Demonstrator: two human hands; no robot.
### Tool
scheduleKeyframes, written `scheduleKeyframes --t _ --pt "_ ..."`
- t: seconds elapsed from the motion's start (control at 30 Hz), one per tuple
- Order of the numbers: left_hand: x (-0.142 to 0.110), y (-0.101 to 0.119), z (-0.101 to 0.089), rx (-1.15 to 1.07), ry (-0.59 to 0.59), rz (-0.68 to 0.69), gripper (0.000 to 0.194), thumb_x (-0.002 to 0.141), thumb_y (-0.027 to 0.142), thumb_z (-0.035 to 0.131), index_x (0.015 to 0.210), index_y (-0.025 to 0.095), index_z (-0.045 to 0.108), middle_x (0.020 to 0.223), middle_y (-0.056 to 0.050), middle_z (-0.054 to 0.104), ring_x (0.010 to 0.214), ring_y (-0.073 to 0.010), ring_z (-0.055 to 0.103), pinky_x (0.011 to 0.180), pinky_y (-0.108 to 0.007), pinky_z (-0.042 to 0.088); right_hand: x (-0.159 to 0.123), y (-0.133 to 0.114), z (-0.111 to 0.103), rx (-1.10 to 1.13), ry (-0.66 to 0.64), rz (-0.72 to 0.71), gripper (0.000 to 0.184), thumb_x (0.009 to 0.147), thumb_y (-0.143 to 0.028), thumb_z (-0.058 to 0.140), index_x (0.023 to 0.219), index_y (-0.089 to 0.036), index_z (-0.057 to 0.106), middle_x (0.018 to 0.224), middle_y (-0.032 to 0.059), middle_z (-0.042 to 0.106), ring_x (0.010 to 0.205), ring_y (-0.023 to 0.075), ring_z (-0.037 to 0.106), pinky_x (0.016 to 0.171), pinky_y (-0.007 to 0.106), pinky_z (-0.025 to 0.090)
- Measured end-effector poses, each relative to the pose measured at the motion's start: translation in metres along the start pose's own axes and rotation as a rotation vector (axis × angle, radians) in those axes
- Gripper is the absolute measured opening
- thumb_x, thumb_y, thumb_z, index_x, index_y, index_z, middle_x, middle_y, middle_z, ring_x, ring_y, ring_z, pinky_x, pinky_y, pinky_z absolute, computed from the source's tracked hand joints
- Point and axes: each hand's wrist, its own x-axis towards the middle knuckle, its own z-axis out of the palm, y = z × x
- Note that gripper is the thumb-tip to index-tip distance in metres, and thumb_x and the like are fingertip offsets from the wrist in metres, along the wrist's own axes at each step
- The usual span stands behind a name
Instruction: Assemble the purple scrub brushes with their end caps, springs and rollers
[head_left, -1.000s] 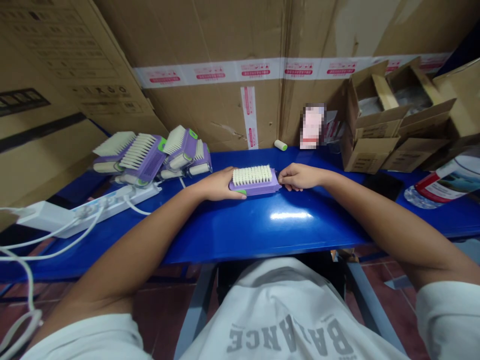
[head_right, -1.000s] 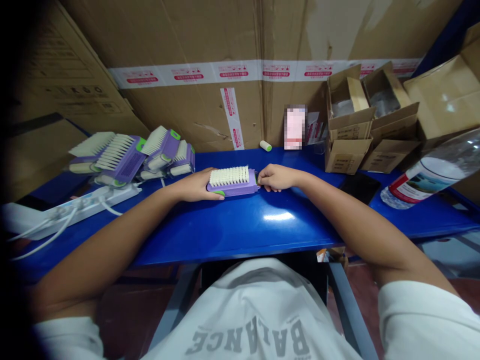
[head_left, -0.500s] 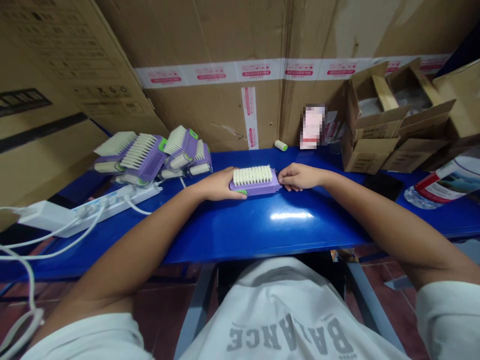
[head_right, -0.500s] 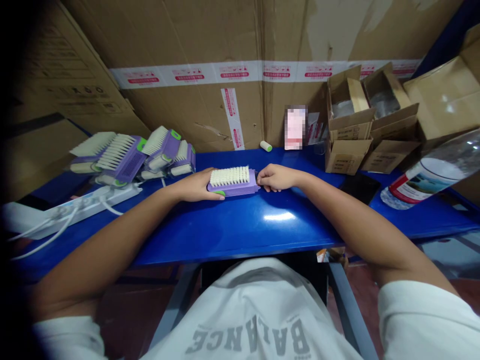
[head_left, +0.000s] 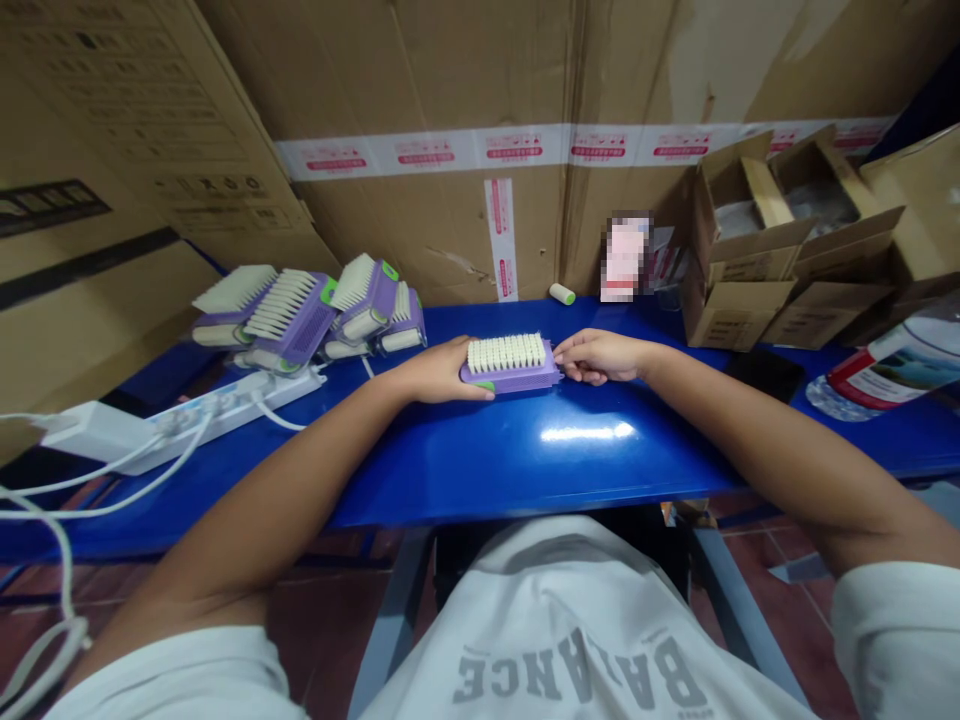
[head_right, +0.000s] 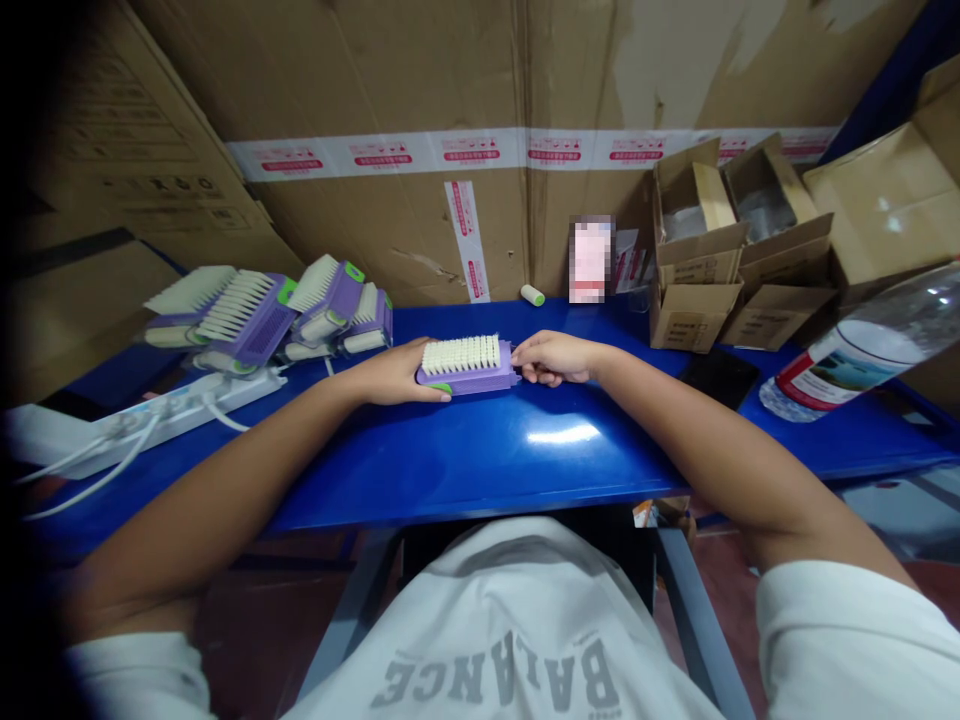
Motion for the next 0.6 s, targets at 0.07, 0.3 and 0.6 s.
scheduleKeyframes --t 0.07,0.3,0.6 --pt "0.000 0.000 0.000 -0.023 -0.023 -0.018 0.090 0.076 0.070 0.082 0.151 0.025 0.061 0.144 -0.015 0.071 0.133 -0.0387 0.070 0.114 -0.051 0.056 0.000 0.000 -0.001 0.058 0.024 0.005 0.017 0.093 -0.024 0.077 0.083 -0.016 0.065 0.054 -0.0031 0.060 0.035 0.0054 0.038 0.032 0.015 0.026" --pt "0.002 0.000 0.000 -0.022 -0.057 -0.052 0.092 0.076 0.073 0.079 0.152 0.023 0.060 0.144 -0.016 0.070 0.135 -0.0390 0.068 0.117 -0.051 0.054 0.000 -0.001 -0.009 0.174 -0.071 0.113 0.027 0.100 -0.029 0.069 0.079 -0.017 0.057 0.054 -0.0046 0.055 0.035 0.0021 0.026 0.032 0.011 0.024" --pt "0.001 0.004 0.001 -0.007 -0.044 -0.099 0.095 0.074 0.075 0.079 0.151 0.022 0.061 0.147 -0.016 0.068 0.137 -0.0408 0.067 0.118 -0.052 0.053 0.009 0.005 -0.014 0.325 -0.344 0.103 0.038 0.112 -0.051 0.047 0.109 -0.016 0.061 0.050 -0.0089 0.054 0.032 0.0057 0.010 0.030 0.014 0.031"
